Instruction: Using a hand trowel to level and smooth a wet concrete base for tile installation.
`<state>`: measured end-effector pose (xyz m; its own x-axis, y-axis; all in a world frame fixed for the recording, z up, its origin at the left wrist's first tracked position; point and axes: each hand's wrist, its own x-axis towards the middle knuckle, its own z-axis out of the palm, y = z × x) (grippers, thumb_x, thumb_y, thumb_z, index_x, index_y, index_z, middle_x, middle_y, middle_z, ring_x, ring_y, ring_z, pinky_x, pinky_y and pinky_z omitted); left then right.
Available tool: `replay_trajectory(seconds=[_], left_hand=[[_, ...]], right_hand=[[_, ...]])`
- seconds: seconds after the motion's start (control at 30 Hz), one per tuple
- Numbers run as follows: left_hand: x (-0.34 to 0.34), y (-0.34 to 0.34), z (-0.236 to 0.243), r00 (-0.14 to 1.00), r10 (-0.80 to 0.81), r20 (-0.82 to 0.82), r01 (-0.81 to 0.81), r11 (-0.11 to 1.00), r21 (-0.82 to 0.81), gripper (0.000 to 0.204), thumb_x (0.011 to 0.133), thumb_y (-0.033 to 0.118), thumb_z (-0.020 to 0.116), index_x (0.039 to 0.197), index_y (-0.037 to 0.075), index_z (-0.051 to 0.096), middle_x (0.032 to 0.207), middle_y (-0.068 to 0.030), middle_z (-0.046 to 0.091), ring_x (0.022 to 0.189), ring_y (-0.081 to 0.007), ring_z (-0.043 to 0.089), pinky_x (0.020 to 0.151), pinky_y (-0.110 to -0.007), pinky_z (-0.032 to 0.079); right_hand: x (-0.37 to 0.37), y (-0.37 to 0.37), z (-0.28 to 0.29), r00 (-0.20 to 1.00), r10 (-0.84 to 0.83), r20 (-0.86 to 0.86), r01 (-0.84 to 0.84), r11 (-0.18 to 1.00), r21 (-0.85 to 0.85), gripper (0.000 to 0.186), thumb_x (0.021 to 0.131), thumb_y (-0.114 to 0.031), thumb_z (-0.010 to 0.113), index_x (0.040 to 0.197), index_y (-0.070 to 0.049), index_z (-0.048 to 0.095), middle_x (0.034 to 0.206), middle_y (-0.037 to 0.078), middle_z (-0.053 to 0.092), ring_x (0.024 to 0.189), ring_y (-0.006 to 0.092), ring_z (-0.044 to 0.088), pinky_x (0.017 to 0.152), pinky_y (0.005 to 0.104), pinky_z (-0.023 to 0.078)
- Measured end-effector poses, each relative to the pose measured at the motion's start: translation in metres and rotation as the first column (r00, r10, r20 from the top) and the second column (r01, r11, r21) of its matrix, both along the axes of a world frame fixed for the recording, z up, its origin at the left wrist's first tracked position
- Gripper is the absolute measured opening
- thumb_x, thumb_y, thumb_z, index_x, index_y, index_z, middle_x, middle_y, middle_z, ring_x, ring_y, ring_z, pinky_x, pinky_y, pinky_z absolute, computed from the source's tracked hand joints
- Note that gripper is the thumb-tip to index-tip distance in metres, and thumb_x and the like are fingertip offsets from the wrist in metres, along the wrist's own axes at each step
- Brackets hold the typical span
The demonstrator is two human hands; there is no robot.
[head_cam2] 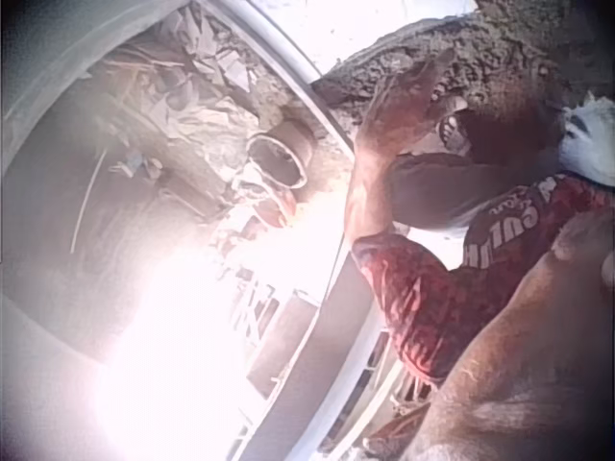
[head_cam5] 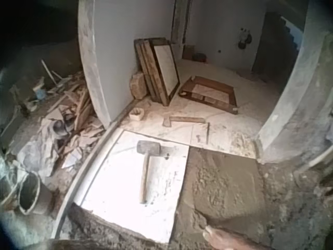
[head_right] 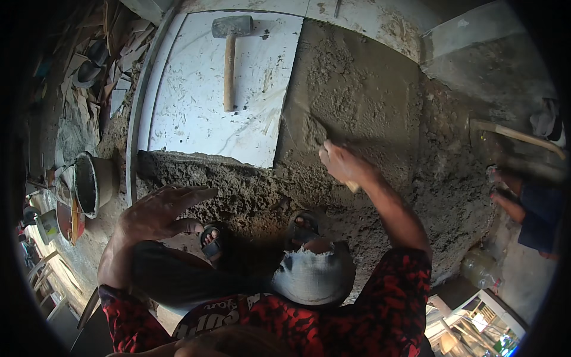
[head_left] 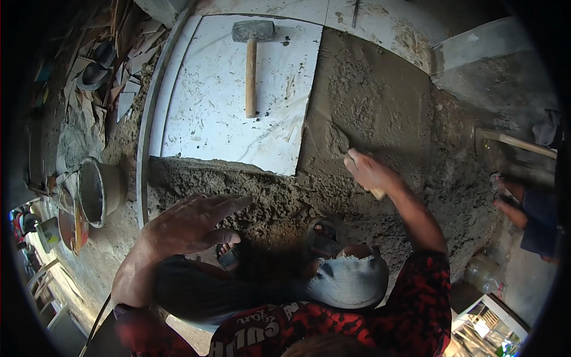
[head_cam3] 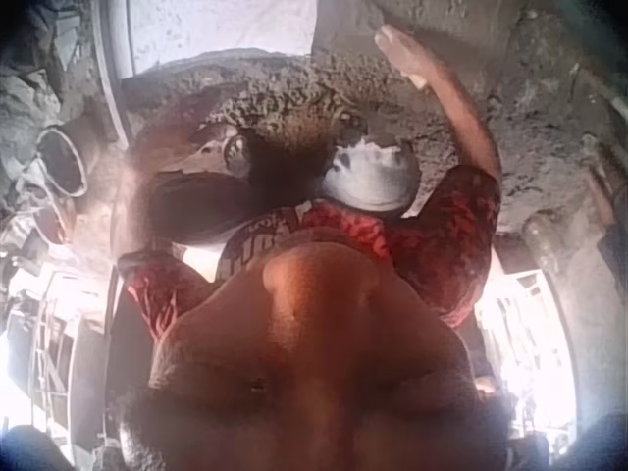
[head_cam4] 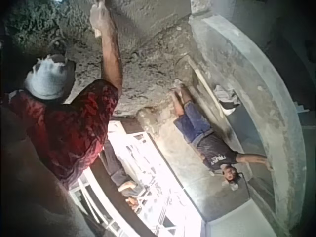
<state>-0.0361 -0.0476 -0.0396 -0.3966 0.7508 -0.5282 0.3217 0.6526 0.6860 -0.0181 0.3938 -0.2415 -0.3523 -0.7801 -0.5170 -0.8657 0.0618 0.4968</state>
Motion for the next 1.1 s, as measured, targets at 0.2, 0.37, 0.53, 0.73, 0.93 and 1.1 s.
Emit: replay_trajectory(seconds=[0.2, 0.37, 0.53, 0.73, 0.93, 1.1], left_hand=[[0.002, -0.005, -0.003, 0.991, -0.023, -0.129, 0.025, 1.0, 0.011, 0.065, 0.092, 0.052, 0.047, 0.143, 0.015, 0.035, 0.132, -0.016, 0.053, 0.115, -0.0347, 0.056, 0.098, -0.047, 0.043], [0.001, 0.002, -0.001, 0.998, -0.008, -0.056, 0.006, 1.0, -0.02, 0.064, 0.091, 0.046, 0.053, 0.143, 0.013, 0.036, 0.132, -0.0176, 0.053, 0.119, -0.0369, 0.053, 0.1, -0.046, 0.042], [-0.01, 0.007, -0.015, 1.0, 0.014, 0.026, -0.014, 1.0, 0.005, 0.07, 0.09, 0.047, 0.056, 0.142, 0.006, 0.035, 0.136, -0.0208, 0.049, 0.125, -0.0377, 0.048, 0.104, -0.045, 0.039], [-0.018, 0.014, -0.015, 0.995, 0.031, 0.092, -0.022, 0.995, -0.096, 0.074, 0.089, 0.051, 0.055, 0.143, 0.004, 0.034, 0.134, -0.0231, 0.05, 0.125, -0.0376, 0.048, 0.104, -0.044, 0.038], [-0.023, 0.013, -0.013, 0.994, 0.041, 0.106, -0.031, 0.995, -0.098, 0.076, 0.089, 0.053, 0.054, 0.143, 0.004, 0.034, 0.133, -0.0239, 0.05, 0.125, -0.0373, 0.048, 0.104, -0.044, 0.038], [-0.026, 0.023, -0.021, 0.996, 0.008, 0.084, -0.005, 0.999, -0.043, 0.068, 0.092, 0.049, 0.053, 0.141, 0.005, 0.036, 0.13, -0.0236, 0.052, 0.121, -0.0385, 0.051, 0.101, -0.045, 0.041]], right_hand=[[0.017, -0.017, 0.072, 0.295, -0.492, 0.819, 0.955, 0.121, -0.271, 0.029, 0.096, -0.026, 0.045, 0.101, 0.001, 0.053, 0.089, 0.023, 0.063, 0.077, 0.0384, 0.066, 0.065, 0.0487, 0.051], [-0.087, 0.001, 0.071, 0.073, -0.661, 0.747, 0.922, -0.241, -0.303, 0.042, 0.095, -0.032, 0.047, 0.116, 0.004, 0.05, 0.092, 0.032, 0.062, 0.092, 0.0503, 0.059, 0.078, 0.0523, 0.049], [-0.192, 0.014, 0.038, 0.193, -0.702, 0.686, 0.901, -0.149, -0.406, 0.041, 0.093, -0.029, 0.047, 0.112, 0.007, 0.054, 0.099, 0.034, 0.06, 0.1, 0.0509, 0.055, 0.083, 0.0544, 0.046], [-0.243, 0.01, 0.038, 0.215, -0.682, 0.699, 0.941, -0.048, -0.336, 0.028, 0.083, -0.013, 0.049, 0.096, 0.003, 0.068, 0.099, 0.03, 0.063, 0.083, 0.0396, 0.068, 0.071, 0.0482, 0.054], [-0.236, 0.009, 0.075, -0.079, -0.786, 0.613, 0.963, -0.219, -0.156, 0.032, 0.085, -0.014, 0.045, 0.102, 0.003, 0.066, 0.107, 0.025, 0.064, 0.098, 0.0359, 0.066, 0.081, 0.0438, 0.053], [-0.257, 0.017, 0.004, 0.144, -0.81, 0.569, 0.965, -0.012, -0.261, 0.034, 0.086, -0.017, 0.044, 0.103, 0.005, 0.065, 0.108, 0.025, 0.064, 0.095, 0.0376, 0.065, 0.081, 0.0458, 0.052]])
